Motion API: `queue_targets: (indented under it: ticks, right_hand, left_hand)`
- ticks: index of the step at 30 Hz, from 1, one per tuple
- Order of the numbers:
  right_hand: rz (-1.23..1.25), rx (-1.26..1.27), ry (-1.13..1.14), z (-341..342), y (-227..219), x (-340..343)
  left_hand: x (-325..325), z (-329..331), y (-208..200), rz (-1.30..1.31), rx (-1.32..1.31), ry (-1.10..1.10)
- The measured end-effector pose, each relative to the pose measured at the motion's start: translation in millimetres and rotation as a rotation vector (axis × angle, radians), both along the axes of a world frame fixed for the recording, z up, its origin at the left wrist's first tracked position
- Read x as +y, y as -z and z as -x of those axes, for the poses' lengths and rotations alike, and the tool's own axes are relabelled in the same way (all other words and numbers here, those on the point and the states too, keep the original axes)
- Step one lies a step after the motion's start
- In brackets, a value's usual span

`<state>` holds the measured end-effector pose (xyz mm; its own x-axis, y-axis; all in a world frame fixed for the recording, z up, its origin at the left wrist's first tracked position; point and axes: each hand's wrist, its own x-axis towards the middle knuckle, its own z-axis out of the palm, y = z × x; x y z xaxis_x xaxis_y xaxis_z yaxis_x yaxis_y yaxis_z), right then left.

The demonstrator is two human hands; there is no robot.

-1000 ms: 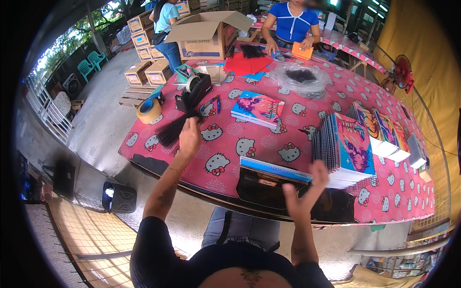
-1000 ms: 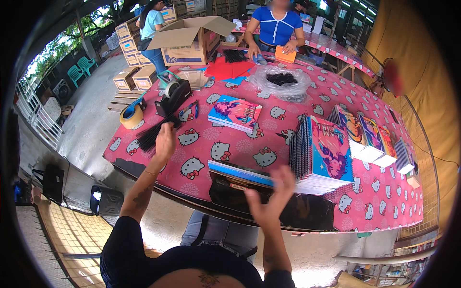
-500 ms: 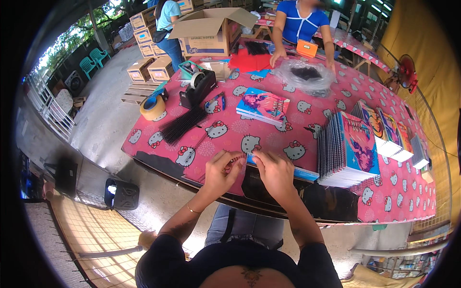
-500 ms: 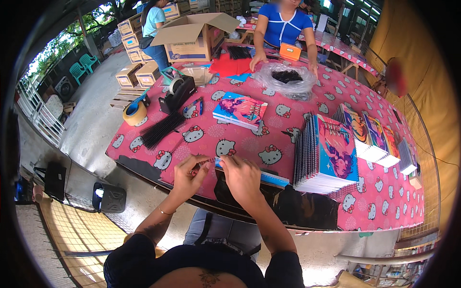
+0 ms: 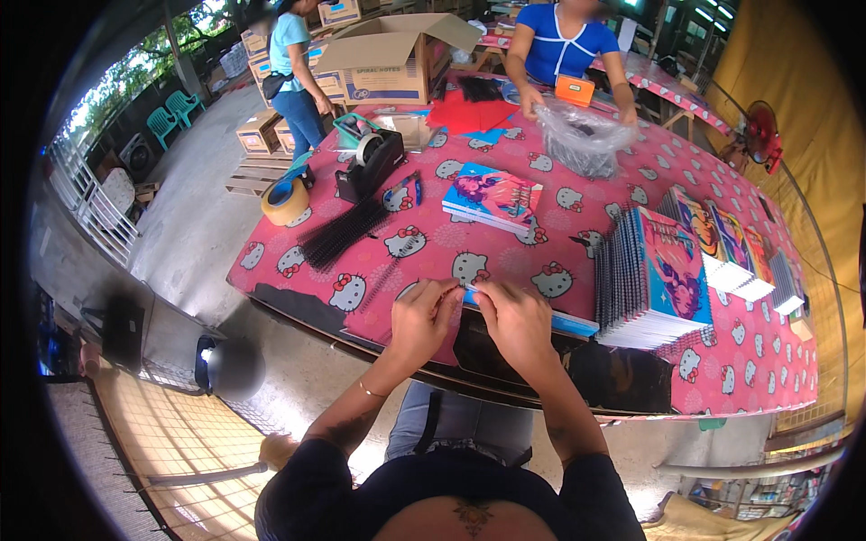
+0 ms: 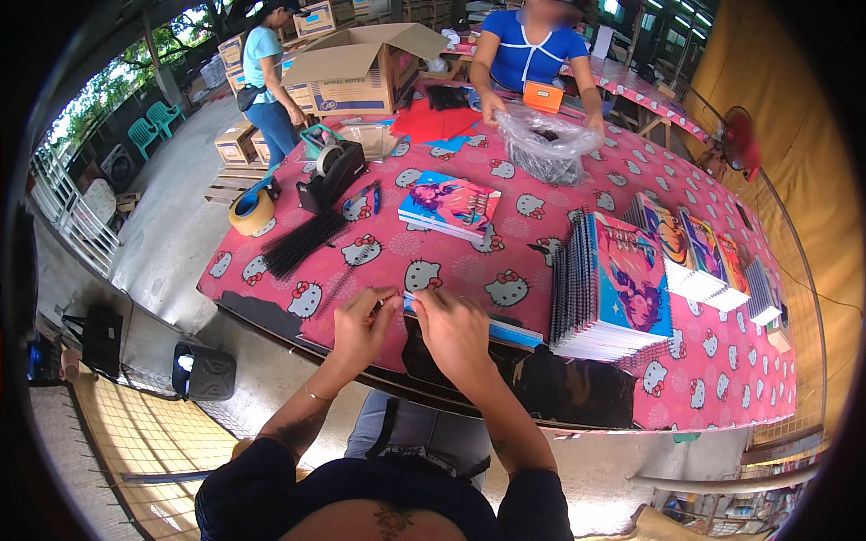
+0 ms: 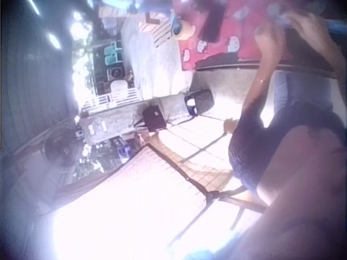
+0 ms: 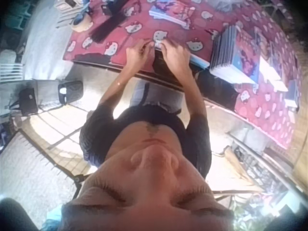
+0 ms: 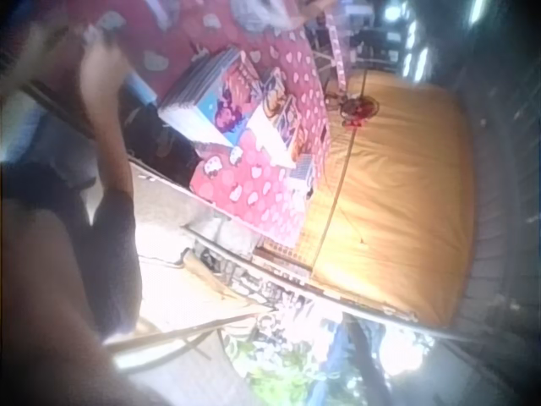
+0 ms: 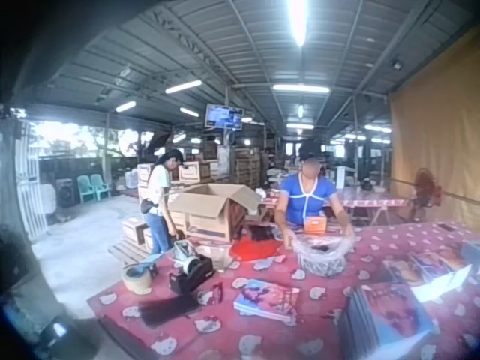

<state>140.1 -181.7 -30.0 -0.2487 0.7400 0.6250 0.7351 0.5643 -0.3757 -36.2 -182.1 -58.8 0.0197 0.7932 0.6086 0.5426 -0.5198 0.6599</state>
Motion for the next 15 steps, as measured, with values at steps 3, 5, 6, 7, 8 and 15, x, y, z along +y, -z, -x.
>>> queue_targets:
  ticks: [3,5,6,7,8,15]
  right_hand:
    - [0.047,-0.028,0.02,-2.6,0.1,-1.1]
    - [0.065,-0.024,-0.007,-4.0,-0.9,-2.7]
    - [0.075,-0.021,-0.023,-4.3,-1.6,-3.4]
    - [0.086,-0.032,-0.054,-5.7,-3.5,-2.4]
    - [0.099,-0.041,-0.082,-7.9,-5.3,0.1]
    - [0.169,-0.179,-0.021,-36.4,-13.5,-8.7]
  left_hand:
    - [9.0,1.0,-11.5,-0.053,0.051,0.106]
    - [20.3,9.6,-26.2,-0.118,0.064,0.279]
    - [26.0,17.7,-23.9,-0.043,0.148,0.324]
    - [33.1,27.3,-17.1,0.032,0.231,0.369]
    - [35.0,30.1,-20.2,0.111,0.317,0.416]
    - [40.9,27.3,-33.0,0.062,0.43,0.457]
